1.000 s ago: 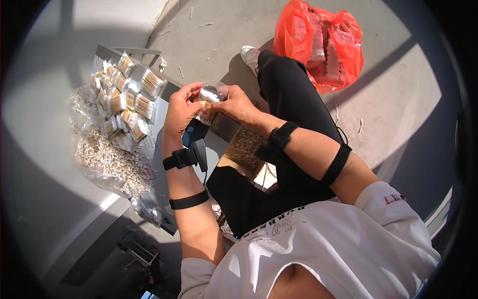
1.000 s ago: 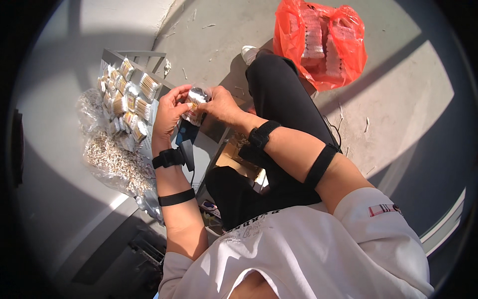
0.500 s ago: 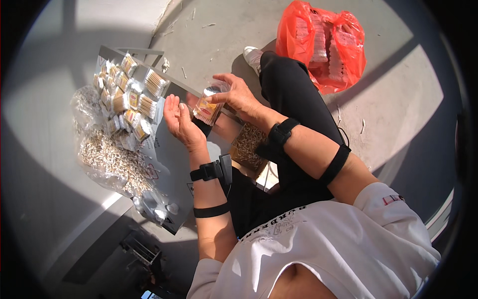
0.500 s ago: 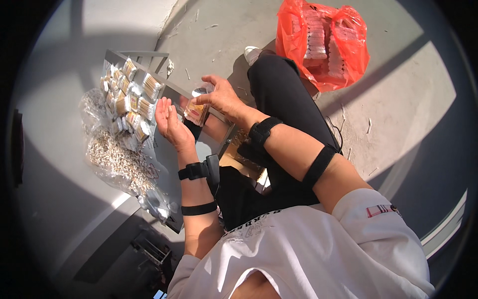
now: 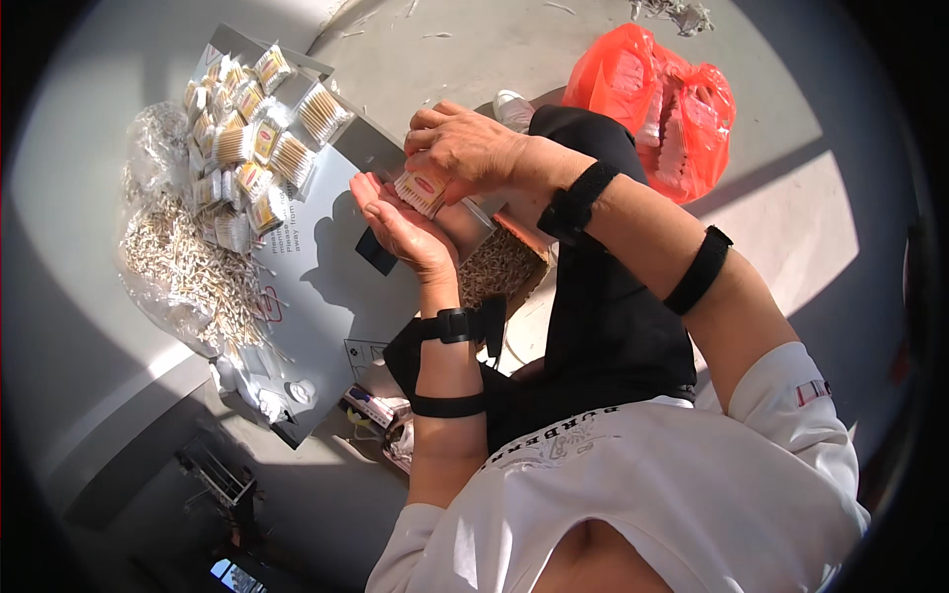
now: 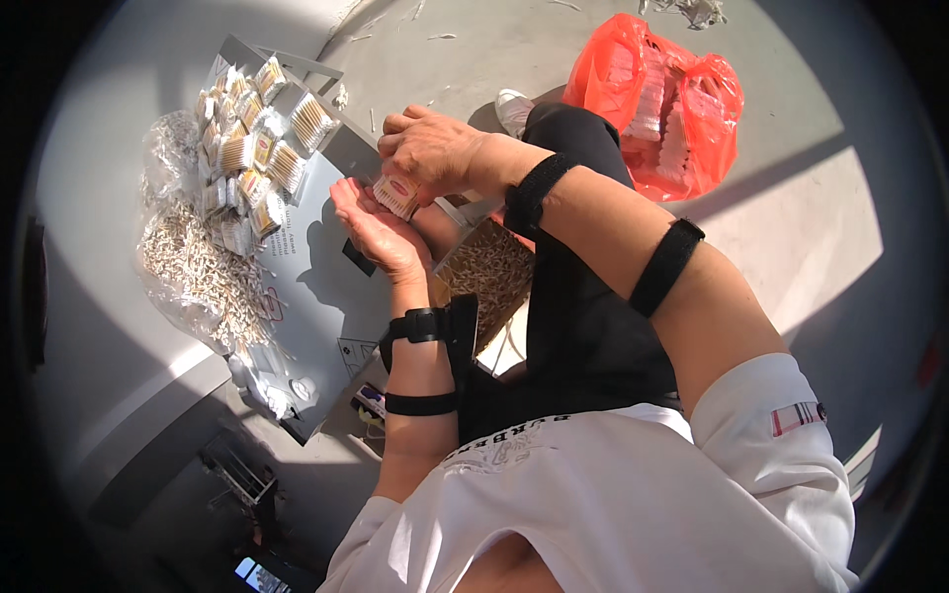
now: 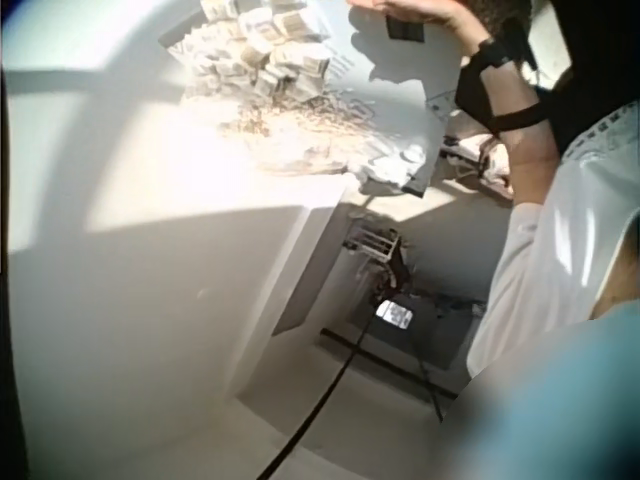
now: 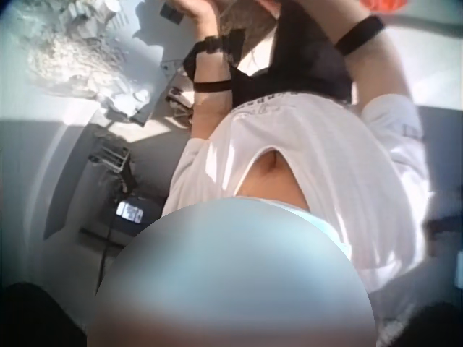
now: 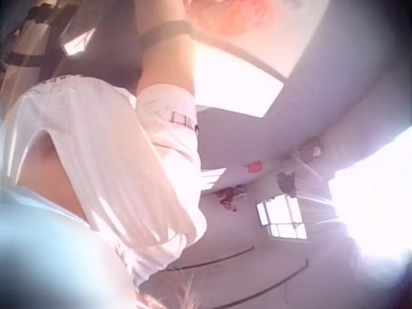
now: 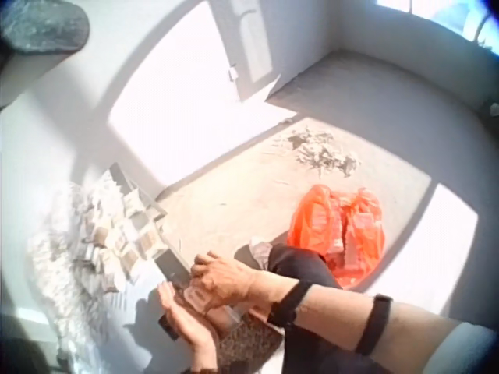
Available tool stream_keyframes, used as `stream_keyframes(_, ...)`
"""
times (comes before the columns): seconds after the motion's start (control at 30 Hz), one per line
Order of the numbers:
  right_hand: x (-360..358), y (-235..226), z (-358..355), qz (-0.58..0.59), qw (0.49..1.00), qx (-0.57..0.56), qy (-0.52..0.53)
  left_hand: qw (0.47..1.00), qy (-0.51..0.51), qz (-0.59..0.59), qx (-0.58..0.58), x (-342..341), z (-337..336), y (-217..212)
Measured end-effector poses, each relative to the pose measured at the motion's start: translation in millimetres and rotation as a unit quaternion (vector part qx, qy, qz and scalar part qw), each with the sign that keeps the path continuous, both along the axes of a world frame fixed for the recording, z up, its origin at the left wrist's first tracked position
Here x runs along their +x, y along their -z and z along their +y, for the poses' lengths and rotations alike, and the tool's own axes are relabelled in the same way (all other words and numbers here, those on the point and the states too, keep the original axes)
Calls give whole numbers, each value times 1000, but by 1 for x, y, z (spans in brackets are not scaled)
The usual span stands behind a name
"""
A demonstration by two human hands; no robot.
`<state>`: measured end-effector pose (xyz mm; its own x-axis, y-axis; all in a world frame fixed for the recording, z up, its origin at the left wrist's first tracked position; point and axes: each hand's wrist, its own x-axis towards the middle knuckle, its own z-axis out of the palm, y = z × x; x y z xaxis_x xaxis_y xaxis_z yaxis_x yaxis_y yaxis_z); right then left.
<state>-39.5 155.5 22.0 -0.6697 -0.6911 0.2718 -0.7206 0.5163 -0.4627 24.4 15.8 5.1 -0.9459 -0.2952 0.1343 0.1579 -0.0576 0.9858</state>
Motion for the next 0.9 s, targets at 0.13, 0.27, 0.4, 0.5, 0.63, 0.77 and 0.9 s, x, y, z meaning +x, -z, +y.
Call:
stream_keyframes(0.13,-2,2,2,-2,1000,1,-4,1000,10,-5,25,1,0,0)
stream_keyframes(0.27,-2,3,2,-12,1000,4,3,999,1,-15,33,2,6,-1)
stream_keyframes(0.4,1,3,-1,-18,1000,0,12,999,-13,-7,49,2,9,-1)
stream_keyframes(0.5,2,5,-1,-13,1000,-4,21,998,-15,-7,59,1,13,-1)
stream_keyframes(0.63,2,8,-4,-6,1000,-2,20,995,-7,-13,100,1,15,-1)
stream_keyframes(0.77,3,7,-6,-11,1000,5,25,992,-18,-23,123,1,19,-4)
stream_keyframes(0.9,3,4,-7,-10,1000,16,23,990,11,-22,140,-1,14,-3)
